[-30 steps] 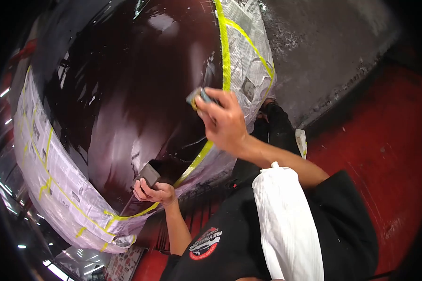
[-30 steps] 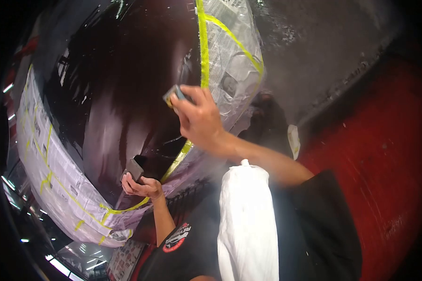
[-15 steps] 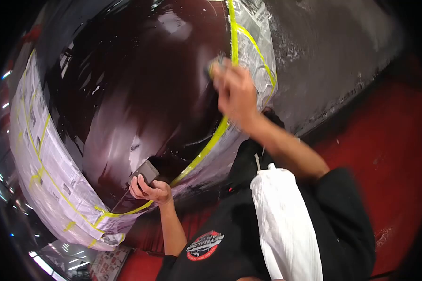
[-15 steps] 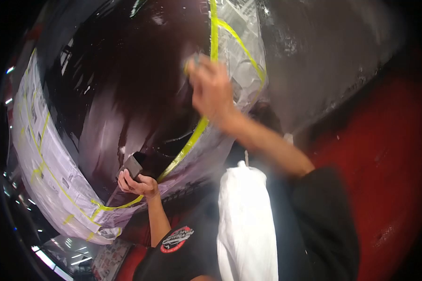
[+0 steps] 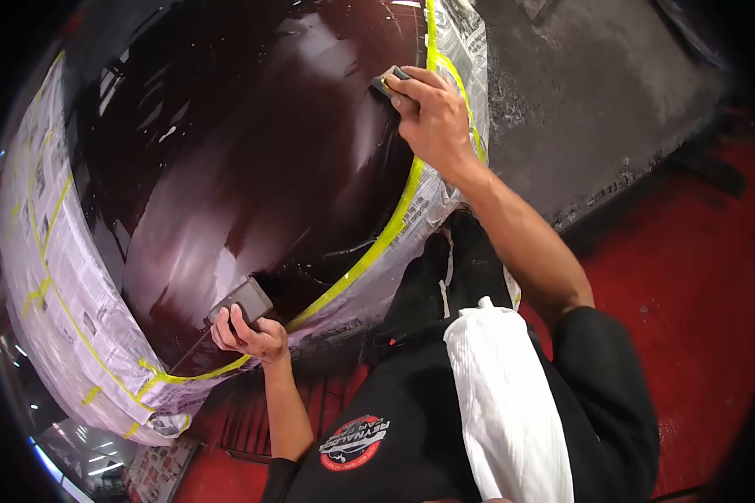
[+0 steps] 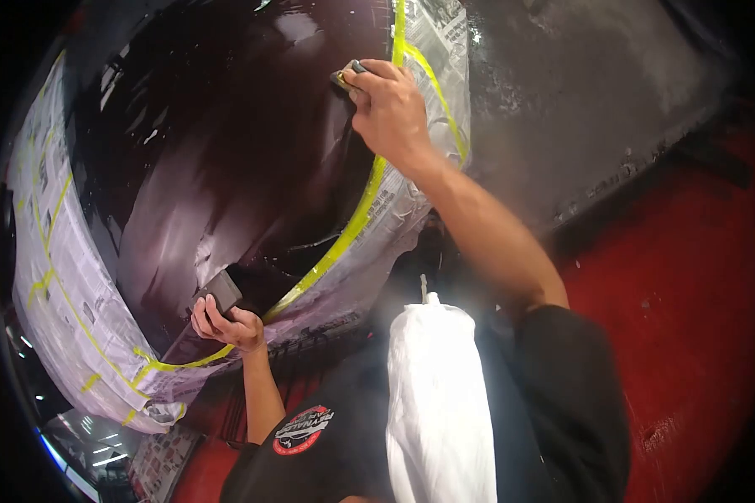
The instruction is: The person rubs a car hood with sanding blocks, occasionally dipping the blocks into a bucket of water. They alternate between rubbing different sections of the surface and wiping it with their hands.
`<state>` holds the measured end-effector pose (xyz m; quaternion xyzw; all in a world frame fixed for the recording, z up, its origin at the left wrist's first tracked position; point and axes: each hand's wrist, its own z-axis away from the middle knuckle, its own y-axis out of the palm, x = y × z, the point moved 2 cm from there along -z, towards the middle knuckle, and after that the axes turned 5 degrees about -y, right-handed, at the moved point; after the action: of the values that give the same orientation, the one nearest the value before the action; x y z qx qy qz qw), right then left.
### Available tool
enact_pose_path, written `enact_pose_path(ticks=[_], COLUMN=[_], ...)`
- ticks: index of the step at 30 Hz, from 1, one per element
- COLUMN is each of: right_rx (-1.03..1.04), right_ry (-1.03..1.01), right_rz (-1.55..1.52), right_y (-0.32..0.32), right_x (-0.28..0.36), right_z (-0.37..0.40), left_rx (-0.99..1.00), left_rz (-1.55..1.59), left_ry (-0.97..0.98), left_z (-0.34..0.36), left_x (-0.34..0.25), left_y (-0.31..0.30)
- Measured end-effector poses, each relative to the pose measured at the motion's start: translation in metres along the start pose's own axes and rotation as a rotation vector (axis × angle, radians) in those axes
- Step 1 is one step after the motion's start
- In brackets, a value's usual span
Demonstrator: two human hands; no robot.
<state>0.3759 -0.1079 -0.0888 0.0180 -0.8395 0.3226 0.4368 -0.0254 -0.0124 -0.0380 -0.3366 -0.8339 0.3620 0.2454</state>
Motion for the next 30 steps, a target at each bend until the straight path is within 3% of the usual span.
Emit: enact_pose_path(ticks=[5, 8, 10, 12, 14, 16, 17, 21, 25, 30], right_rx=[0.094, 0.008, -0.004, 0.129, 0.154, 0.042, -0.006, 0.105, 0.029, 0.116], right_ry=[-0.132, -0.045, -0.090, -0.124, -0.105, -0.005, -0.087, -0.052, -0.020, -0.022], right_rz=[-0.062, 0.010, 0.062, -0.075, -0.109, 0.054, 0.060, -0.068, 0.002, -0.022], right_y=[-0.012, -0.002, -0.006, -0.011, -0.009, -0.001, 0.000, -0.010, -0.003, -0.013], right_x=[0.024, -0.007, 0.009, 0.043, 0.032, -0.004, -0.010, 0.037, -0.003, 0.030], right_z=[0.038, -0.003, 0.010, 0.044, 0.038, -0.002, -0.007, 0.046, -0.005, 0.040], left_rx=[0.005, 0.019, 0.004, 0.014, 0.038, 0.018, 0.010, 0.001, 0.016, 0.015], left_rz=[0.023, 0.011, -0.007, 0.009, 0.002, 0.000, -0.003, 0.024, 0.017, 0.005], left_ry=[-0.017, -0.014, -0.006, -0.004, -0.010, -0.018, -0.019, -0.018, -0.013, -0.003], left_z=[-0.001, 0.002, -0.003, -0.001, 0.000, -0.002, -0.002, 0.001, 0.005, 0.003], left_x=[0.000, 0.000, 0.003, 0.002, 0.001, 0.000, 0.000, 0.002, 0.004, 0.005], left_y=[0.005, 0.001, 0.005, 0.003, -0.002, 0.001, 0.001, 0.006, 0.001, 0.004])
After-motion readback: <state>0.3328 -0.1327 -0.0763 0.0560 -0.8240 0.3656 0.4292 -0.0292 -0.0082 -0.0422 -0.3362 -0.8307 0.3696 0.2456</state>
